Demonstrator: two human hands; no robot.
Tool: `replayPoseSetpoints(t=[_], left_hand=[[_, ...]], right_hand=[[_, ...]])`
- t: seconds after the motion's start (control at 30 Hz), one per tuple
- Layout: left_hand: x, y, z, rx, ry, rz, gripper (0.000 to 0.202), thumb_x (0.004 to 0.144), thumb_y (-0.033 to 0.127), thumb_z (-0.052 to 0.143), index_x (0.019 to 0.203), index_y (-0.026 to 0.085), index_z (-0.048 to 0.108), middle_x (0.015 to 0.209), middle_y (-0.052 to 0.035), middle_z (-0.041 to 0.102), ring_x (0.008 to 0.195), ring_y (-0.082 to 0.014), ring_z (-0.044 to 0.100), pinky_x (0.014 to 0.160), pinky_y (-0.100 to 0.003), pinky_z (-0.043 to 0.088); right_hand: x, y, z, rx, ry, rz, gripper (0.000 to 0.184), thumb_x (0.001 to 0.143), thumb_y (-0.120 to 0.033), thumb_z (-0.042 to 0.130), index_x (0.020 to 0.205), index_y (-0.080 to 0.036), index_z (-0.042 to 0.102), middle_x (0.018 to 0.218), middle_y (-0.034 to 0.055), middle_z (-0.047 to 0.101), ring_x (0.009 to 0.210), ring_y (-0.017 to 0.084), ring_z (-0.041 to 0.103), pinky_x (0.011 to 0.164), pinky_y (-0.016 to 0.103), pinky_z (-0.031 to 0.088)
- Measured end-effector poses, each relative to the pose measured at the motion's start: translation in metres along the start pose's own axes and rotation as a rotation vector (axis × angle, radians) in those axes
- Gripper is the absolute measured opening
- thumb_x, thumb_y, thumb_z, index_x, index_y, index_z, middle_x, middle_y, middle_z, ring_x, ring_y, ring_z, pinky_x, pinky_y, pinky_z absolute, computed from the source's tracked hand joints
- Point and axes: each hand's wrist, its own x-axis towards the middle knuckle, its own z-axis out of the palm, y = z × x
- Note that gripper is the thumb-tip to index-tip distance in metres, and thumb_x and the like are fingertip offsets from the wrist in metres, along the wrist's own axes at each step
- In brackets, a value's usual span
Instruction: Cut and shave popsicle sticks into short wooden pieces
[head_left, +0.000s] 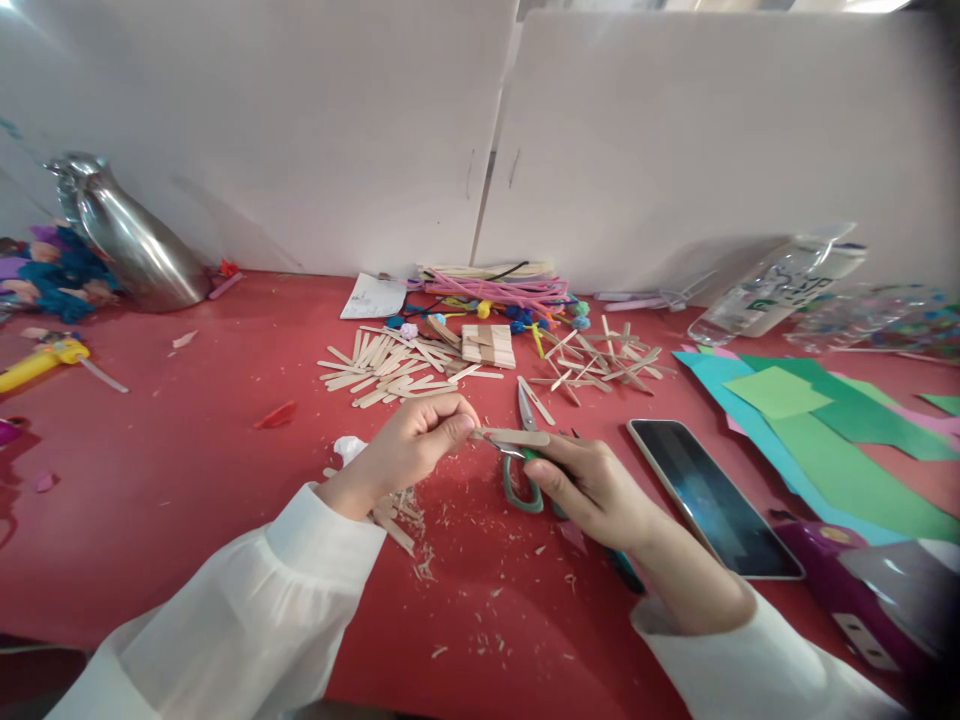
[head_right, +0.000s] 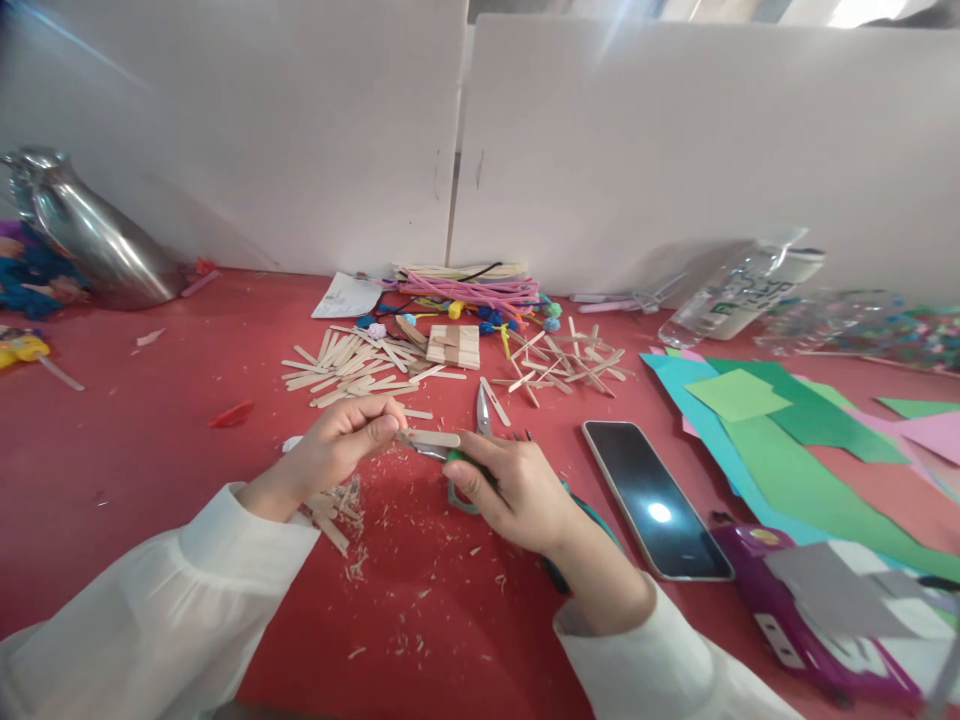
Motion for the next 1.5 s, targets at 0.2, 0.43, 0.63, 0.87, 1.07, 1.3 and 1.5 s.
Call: replayPoseSetpoints(t=[0.2, 0.43, 0.63, 0.87, 1.07, 1.3, 1.5], left_hand=[[0.002, -0.005, 0.007, -0.184, 0.065, -0.004, 0.032, 0.083, 0.044, 0.051, 0.067, 0.017, 0.048, 0.051, 0.0074, 0.028, 0.044, -0.006, 0.02, 0.045, -0.023, 0.016], [0.003, -0.005, 0.016, -0.385, 0.126, -0.046, 0.032, 0.079, 0.043, 0.056, 0.065, 0.017, 0.045, 0.048, 0.0086, 0.026, 0.043, -0.0054, 0.019, 0.043, -0.023, 0.013], [0.003, -0.007, 0.02, -0.413, 0.114, -0.083, 0.03, 0.081, 0.041, 0.054, 0.066, 0.017, 0.042, 0.049, 0.0092, 0.025, 0.043, -0.0052, 0.017, 0.043, -0.022, 0.013], [0.003, -0.008, 0.017, -0.302, 0.083, -0.085, 0.033, 0.082, 0.043, 0.052, 0.065, 0.017, 0.042, 0.052, 0.0081, 0.027, 0.044, -0.0047, 0.018, 0.044, -0.021, 0.014], [0.003, -0.01, 0.026, -0.412, 0.22, -0.214, 0.027, 0.08, 0.037, 0.052, 0.066, 0.018, 0.04, 0.051, 0.009, 0.025, 0.043, -0.0046, 0.018, 0.042, -0.018, 0.015], [0.005, -0.019, 0.03, -0.543, 0.275, -0.274, 0.02, 0.078, 0.027, 0.052, 0.067, 0.018, 0.037, 0.049, 0.0097, 0.026, 0.042, -0.0037, 0.019, 0.041, -0.016, 0.016], [0.002, -0.015, 0.029, -0.489, 0.173, -0.277, 0.025, 0.081, 0.035, 0.05, 0.067, 0.019, 0.037, 0.046, 0.0092, 0.034, 0.04, -0.0037, 0.023, 0.04, -0.016, 0.018]], right_hand=[[0.001, -0.005, 0.007, -0.212, 0.245, -0.039, 0.036, 0.091, -0.04, 0.037, 0.098, -0.012, 0.059, 0.067, 0.0044, 0.064, 0.045, 0.011, 0.053, 0.046, 0.022, 0.039], [0.004, -0.01, 0.015, -0.424, 0.437, -0.026, 0.032, 0.09, -0.04, 0.04, 0.09, -0.014, 0.06, 0.067, 0.0059, 0.067, 0.048, 0.014, 0.058, 0.043, 0.023, 0.038], [0.003, 0.0, 0.014, -0.112, 0.294, 0.05, 0.034, 0.089, -0.044, 0.043, 0.093, -0.014, 0.059, 0.065, 0.0029, 0.064, 0.051, 0.012, 0.056, 0.048, 0.021, 0.042], [0.003, 0.006, 0.011, 0.437, 0.014, 0.216, 0.042, 0.088, -0.051, 0.039, 0.089, -0.015, 0.06, 0.056, -0.0026, 0.053, 0.045, 0.009, 0.047, 0.044, 0.02, 0.039], [0.005, 0.002, 0.019, -0.102, 0.317, 0.193, 0.037, 0.085, -0.049, 0.046, 0.09, -0.016, 0.061, 0.063, 0.0007, 0.062, 0.047, 0.011, 0.053, 0.046, 0.021, 0.038], [0.01, 0.0, 0.028, -0.433, 0.499, 0.081, 0.038, 0.089, -0.046, 0.041, 0.086, -0.015, 0.062, 0.07, 0.0059, 0.069, 0.053, 0.015, 0.062, 0.048, 0.022, 0.04], [0.008, -0.001, 0.026, -0.058, 0.269, 0.178, 0.033, 0.09, -0.042, 0.039, 0.091, -0.016, 0.059, 0.067, 0.0032, 0.065, 0.054, 0.014, 0.061, 0.053, 0.022, 0.044]])
